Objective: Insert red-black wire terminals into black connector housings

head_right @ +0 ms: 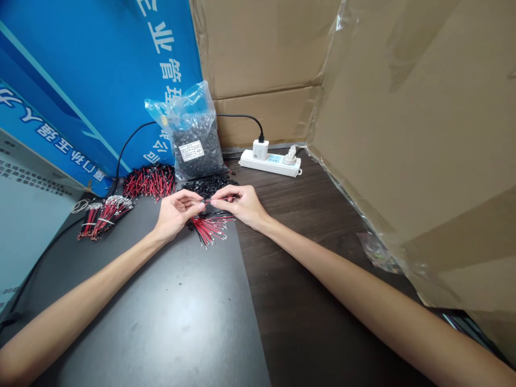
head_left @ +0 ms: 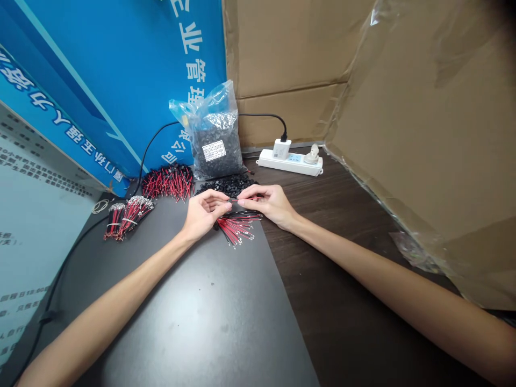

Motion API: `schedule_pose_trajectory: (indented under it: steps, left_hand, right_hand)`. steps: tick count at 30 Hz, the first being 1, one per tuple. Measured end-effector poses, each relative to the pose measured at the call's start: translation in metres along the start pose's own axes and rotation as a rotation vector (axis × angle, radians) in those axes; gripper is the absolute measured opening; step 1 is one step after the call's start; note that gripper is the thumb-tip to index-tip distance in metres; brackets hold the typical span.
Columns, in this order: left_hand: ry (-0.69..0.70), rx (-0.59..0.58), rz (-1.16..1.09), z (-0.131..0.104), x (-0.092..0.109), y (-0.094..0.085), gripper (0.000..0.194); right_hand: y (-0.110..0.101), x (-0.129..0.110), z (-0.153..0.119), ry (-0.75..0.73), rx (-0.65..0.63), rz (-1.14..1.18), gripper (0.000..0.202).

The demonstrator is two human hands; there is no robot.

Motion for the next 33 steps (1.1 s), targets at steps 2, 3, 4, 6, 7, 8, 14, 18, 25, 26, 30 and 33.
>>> schedule_pose_trajectory:
  steps: [2, 3, 4, 6, 7, 8, 14, 18, 25, 26, 30, 33]
  left_hand:
    - [-0.01, -0.005, -0.001, 0.0, -0.001, 0.0, 0.031]
    - [-0.011, -0.004, 0.0, 0.0, -0.002, 0.0, 0.032]
    - [-0.011, -0.004, 0.003, 0.0, -0.002, 0.0, 0.032]
    - [-0.005, -0.006, 0.018, -0.001, -0.003, -0.001, 0.032]
    - [-0.002, -0.008, 0.028, -0.001, -0.003, -0.001, 0.033]
    - [-0.001, -0.01, 0.038, -0.001, -0.003, -0.001, 0.033]
    - [0.004, -0.008, 0.083, -0.001, -0.004, -0.003, 0.035]
    - [0.008, -0.007, 0.097, -0.001, -0.003, -0.003, 0.036]
    - [0.019, 0.002, 0.126, -0.001, -0.001, -0.004, 0.031]
    - [0.019, 0.0, 0.131, -0.001, -0.001, -0.004, 0.031]
    - [-0.002, -0.007, 0.104, -0.001, -0.002, -0.003, 0.032]
    - [-0.007, -0.012, 0.053, 0.0, 0.0, 0.0, 0.032]
  right_hand:
    - [0.0, 0.001, 0.0, -0.003, 0.002, -0.021, 0.018]
    - [0.001, 0.002, 0.0, 0.005, 0.0, -0.029, 0.019]
    - [0.001, 0.004, 0.001, 0.019, -0.003, -0.036, 0.02]
    - [0.002, 0.008, 0.001, 0.05, -0.013, -0.045, 0.022]
    - [0.003, 0.009, 0.001, 0.063, -0.018, -0.047, 0.024]
    - [0.003, 0.009, 0.001, 0.073, -0.025, -0.05, 0.024]
    - [0.009, 0.007, -0.001, 0.085, -0.076, -0.083, 0.025]
    - [0.01, 0.004, -0.002, 0.074, -0.081, -0.121, 0.026]
    - [0.009, 0.003, -0.003, 0.059, -0.066, -0.173, 0.027]
    - [0.01, 0.003, -0.003, 0.058, -0.066, -0.18, 0.027]
    - [0.013, 0.002, -0.003, 0.038, -0.083, -0.141, 0.024]
    - [0.014, 0.0, -0.001, 0.016, -0.091, -0.049, 0.023]
Point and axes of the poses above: each hand's wrist, its own z-axis towards the middle knuckle, its own y-axis out of the palm, x = y × z, the point moved 10 cm from there along z, towards the middle knuckle, and after that the axes turned 11 degrees about y, right-handed, at the moved point
